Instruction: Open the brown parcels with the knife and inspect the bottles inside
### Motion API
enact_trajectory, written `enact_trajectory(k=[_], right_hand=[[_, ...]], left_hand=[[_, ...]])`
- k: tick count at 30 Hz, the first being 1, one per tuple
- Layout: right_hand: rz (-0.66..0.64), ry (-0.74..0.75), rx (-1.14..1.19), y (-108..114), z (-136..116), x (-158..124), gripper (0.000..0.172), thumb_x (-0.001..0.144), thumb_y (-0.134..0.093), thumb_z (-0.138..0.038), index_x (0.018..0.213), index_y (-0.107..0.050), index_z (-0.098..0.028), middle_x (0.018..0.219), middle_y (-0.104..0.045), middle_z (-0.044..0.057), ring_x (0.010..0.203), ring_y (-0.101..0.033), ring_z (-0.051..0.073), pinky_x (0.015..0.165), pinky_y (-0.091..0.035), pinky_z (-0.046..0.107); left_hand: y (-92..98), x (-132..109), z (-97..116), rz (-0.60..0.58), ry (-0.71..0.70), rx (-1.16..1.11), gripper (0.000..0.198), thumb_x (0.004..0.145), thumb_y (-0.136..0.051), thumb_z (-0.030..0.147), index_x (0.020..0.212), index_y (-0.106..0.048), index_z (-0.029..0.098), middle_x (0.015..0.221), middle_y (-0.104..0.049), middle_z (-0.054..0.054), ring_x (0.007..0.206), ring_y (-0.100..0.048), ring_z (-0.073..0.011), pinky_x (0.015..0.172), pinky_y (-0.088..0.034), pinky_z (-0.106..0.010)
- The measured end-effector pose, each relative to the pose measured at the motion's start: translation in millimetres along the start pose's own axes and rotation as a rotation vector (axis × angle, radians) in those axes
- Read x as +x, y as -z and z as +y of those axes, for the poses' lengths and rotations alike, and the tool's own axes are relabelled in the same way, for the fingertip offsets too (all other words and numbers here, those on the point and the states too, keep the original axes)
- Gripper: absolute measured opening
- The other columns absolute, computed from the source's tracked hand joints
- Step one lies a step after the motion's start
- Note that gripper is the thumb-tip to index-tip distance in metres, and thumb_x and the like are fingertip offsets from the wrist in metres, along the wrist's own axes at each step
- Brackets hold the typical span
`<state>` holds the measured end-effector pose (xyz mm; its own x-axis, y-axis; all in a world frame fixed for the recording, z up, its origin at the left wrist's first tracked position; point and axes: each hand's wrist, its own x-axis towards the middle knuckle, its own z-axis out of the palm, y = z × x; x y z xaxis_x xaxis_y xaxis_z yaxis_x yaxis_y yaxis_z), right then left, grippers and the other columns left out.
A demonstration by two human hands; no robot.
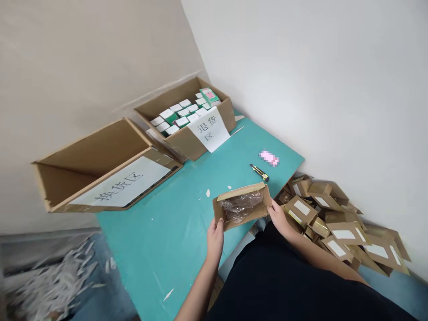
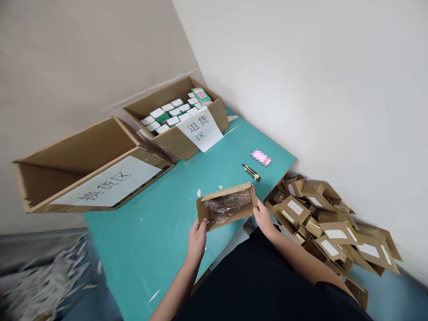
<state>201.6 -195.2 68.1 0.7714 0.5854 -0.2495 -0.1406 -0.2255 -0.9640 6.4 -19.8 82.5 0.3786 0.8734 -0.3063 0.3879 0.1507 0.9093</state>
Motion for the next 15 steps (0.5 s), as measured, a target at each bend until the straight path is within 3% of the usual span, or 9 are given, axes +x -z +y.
enact_trajectory(k=[4,8,11,15], right_hand=[[0.027,0.014,0.036,13,9,-15,0.055,0.085,-0.050,-0.029,0.139,-0.063,-0.024,0.141,-0.065,0.001,0.134,-0.056,0.026,0.117,-0.040,0.043],[0.060,-0.017,0.047,34,15,-23,0.056,0.084,-0.048,-0.026,0.138,-0.063,-0.024,0.138,-0.066,0.002,0.129,-0.059,0.027,0.113,-0.043,0.044],[0.100,-0.043,0.059,60,21,-32,0.056,0.084,-0.046,-0.024,0.138,-0.064,-0.025,0.138,-0.066,0.002,0.129,-0.060,0.026,0.111,-0.045,0.044],[0.199,-0.033,0.083,109,38,-52,0.056,0.082,-0.048,-0.022,0.134,-0.065,-0.025,0.134,-0.069,0.002,0.128,-0.060,0.026,0.112,-0.044,0.044]], left_hand=[[-7.0,-6,3,-0.047,-0.047,0.076,0.052,0.083,-0.057,0.060,0.109,-0.070,0.017,0.113,-0.073,-0.009,0.111,-0.063,-0.0304,0.096,-0.050,-0.039],[-26.5,-15,8,-0.095,-0.066,0.136,0.048,0.084,-0.055,0.058,0.105,-0.071,0.018,0.108,-0.073,-0.008,0.105,-0.065,-0.0294,0.094,-0.051,-0.039],[-52.2,-23,9,-0.126,-0.066,0.181,0.048,0.084,-0.054,0.056,0.108,-0.071,0.018,0.110,-0.073,-0.008,0.107,-0.065,-0.0300,0.097,-0.051,-0.040],[-101.3,-36,6,-0.222,-0.099,0.241,0.052,0.082,-0.053,0.057,0.111,-0.070,0.018,0.113,-0.074,-0.009,0.111,-0.065,-0.0317,0.099,-0.050,-0.042]])
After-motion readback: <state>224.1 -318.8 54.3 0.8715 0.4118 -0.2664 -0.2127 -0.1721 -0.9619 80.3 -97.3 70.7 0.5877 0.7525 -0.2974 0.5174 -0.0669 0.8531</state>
